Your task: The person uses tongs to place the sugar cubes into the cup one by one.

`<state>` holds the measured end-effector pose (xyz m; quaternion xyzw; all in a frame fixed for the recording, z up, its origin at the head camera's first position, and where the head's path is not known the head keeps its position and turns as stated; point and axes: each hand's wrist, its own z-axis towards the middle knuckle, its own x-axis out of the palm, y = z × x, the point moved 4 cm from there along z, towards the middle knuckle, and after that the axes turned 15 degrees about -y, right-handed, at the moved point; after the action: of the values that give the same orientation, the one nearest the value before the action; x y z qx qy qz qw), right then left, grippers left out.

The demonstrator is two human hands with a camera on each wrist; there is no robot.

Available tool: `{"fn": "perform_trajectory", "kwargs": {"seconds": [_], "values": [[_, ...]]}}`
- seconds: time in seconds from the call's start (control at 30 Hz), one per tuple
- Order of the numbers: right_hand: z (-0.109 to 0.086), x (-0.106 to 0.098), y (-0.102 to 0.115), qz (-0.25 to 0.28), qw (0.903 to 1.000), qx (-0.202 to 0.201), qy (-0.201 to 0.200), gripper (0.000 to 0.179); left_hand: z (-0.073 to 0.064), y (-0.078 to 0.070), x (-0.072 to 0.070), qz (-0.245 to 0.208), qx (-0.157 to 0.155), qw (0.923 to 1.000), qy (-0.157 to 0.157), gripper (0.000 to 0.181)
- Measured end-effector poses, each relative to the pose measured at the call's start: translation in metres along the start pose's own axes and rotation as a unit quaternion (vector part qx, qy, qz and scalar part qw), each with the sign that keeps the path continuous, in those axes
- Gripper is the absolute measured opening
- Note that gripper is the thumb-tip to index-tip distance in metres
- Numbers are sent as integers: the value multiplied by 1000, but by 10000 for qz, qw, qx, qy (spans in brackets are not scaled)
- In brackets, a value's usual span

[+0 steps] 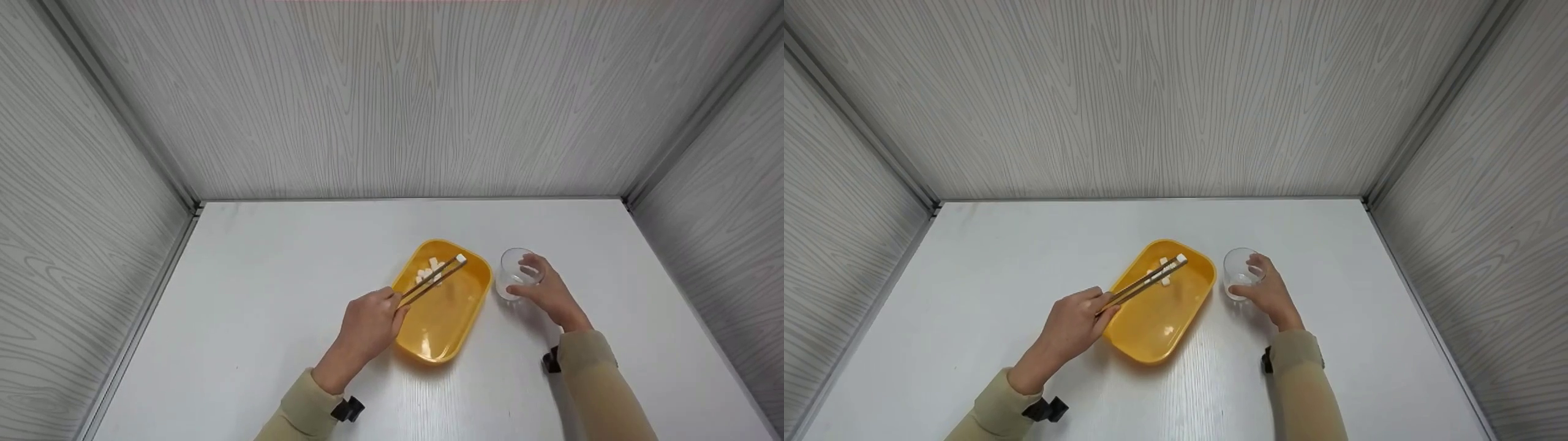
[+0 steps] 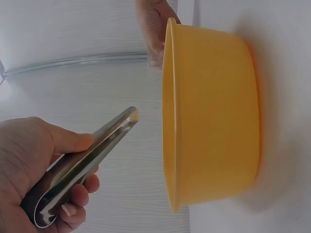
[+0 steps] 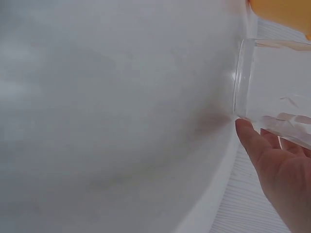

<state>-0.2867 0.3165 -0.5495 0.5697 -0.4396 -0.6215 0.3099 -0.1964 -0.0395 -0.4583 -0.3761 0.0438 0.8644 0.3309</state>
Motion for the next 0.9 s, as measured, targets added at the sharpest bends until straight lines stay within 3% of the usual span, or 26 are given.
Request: {"fn": "perform_trajectory", "kwargs": {"seconds": [0.17,0.5,0.9], "values": [[0,0,0,48,10000,64,23,93,9,-5,8,-46,34,9999,143,20],[0,0,-1,143,9999,-40,32,92,32,-16,26,143,506,9985,181,21],[1,0,0,-14,10000,-1,-52,91,49,-38,41,223,642,9959,591,25]]}}
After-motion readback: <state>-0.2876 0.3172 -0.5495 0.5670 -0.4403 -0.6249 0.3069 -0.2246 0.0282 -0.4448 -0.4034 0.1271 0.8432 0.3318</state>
